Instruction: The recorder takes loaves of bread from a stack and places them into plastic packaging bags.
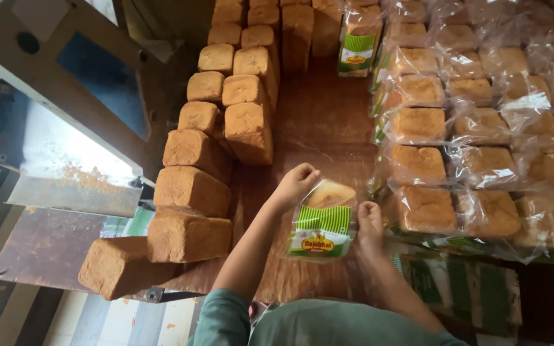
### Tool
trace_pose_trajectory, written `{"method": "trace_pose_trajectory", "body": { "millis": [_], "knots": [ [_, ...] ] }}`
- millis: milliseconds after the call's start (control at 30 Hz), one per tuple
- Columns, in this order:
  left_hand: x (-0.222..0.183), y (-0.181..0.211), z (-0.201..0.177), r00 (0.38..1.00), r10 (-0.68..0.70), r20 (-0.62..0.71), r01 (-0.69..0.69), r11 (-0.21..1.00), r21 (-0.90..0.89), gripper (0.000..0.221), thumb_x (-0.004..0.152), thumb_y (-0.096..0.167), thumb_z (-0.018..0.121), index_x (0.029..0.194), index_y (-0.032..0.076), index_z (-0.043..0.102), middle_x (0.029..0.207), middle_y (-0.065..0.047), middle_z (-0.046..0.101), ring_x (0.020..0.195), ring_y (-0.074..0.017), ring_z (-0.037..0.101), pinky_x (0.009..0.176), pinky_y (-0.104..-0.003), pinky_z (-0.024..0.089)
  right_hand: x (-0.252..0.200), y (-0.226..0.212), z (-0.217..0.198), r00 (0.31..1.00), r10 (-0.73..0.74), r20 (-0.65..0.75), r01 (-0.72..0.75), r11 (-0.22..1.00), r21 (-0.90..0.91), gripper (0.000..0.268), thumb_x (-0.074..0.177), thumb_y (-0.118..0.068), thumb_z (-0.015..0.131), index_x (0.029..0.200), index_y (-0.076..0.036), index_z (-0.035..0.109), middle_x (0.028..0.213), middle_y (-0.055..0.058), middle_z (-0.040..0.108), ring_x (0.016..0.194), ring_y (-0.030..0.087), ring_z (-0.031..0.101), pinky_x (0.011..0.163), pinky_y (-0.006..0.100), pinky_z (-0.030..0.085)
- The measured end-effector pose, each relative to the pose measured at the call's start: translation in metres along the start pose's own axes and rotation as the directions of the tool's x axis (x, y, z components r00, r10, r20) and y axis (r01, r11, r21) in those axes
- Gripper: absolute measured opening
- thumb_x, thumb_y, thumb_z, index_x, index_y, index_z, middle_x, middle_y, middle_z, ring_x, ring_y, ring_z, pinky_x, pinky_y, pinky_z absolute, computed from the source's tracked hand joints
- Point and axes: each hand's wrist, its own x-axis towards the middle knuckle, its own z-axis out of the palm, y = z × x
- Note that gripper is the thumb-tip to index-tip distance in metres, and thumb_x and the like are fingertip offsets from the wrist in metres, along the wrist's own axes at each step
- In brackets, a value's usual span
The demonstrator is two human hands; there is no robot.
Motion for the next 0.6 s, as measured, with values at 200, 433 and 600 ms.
{"method": "trace_pose_trajectory", "body": {
  "millis": [200, 433, 600],
  "knots": [
    [0.045, -0.085, 0.016, 0.968, -0.234, 0.091, 0.251, 0.921, -0.298, 0.029, 0.103, 0.031, 0.065, 0.101, 0.002, 0.069, 0.078, -0.004, 0.064, 0.066, -0.0144, 0.057, 0.057, -0.032, 0.047, 0.017, 0.028, -0.005, 0.937, 0.315, -0.154, -0.288, 0.942, 0.175, 0.018, 0.108, -0.026, 0.051, 0.108, -0.009, 0.055, 0.092, 0.002, 0.062, 0.083, 0.013, 0.059, 0.074, 0.029, 0.052],
    [0.039, -0.157, 0.041, 0.845, -0.43, 0.318, 0.437, 0.21, -0.875, 0.027, 0.085, 0.021, 0.055, 0.086, -0.003, 0.067, 0.084, -0.018, 0.075, 0.074, -0.0311, 0.074, 0.071, -0.043, 0.064, -0.004, 0.07, -0.026, 0.944, 0.329, -0.002, -0.329, 0.943, 0.052, 0.055, 0.092, -0.053, 0.058, 0.116, -0.004, 0.06, 0.099, 0.006, 0.07, 0.088, 0.016, 0.066, 0.072, 0.032, 0.057],
    [0.002, -0.151, 0.035, 0.962, -0.209, -0.174, 0.202, 0.978, -0.058, 0.029, 0.09, 0.013, 0.07, 0.117, 0.006, 0.067, 0.112, -0.011, 0.074, 0.102, -0.0195, 0.069, 0.087, -0.033, 0.056, -0.009, 0.154, -0.061, 0.978, 0.204, -0.046, -0.209, 0.959, -0.191, 0.059, 0.094, -0.054, 0.058, 0.128, -0.007, 0.049, 0.1, 0.011, 0.069, 0.086, 0.016, 0.066, 0.07, 0.032, 0.055]
  ]
}}
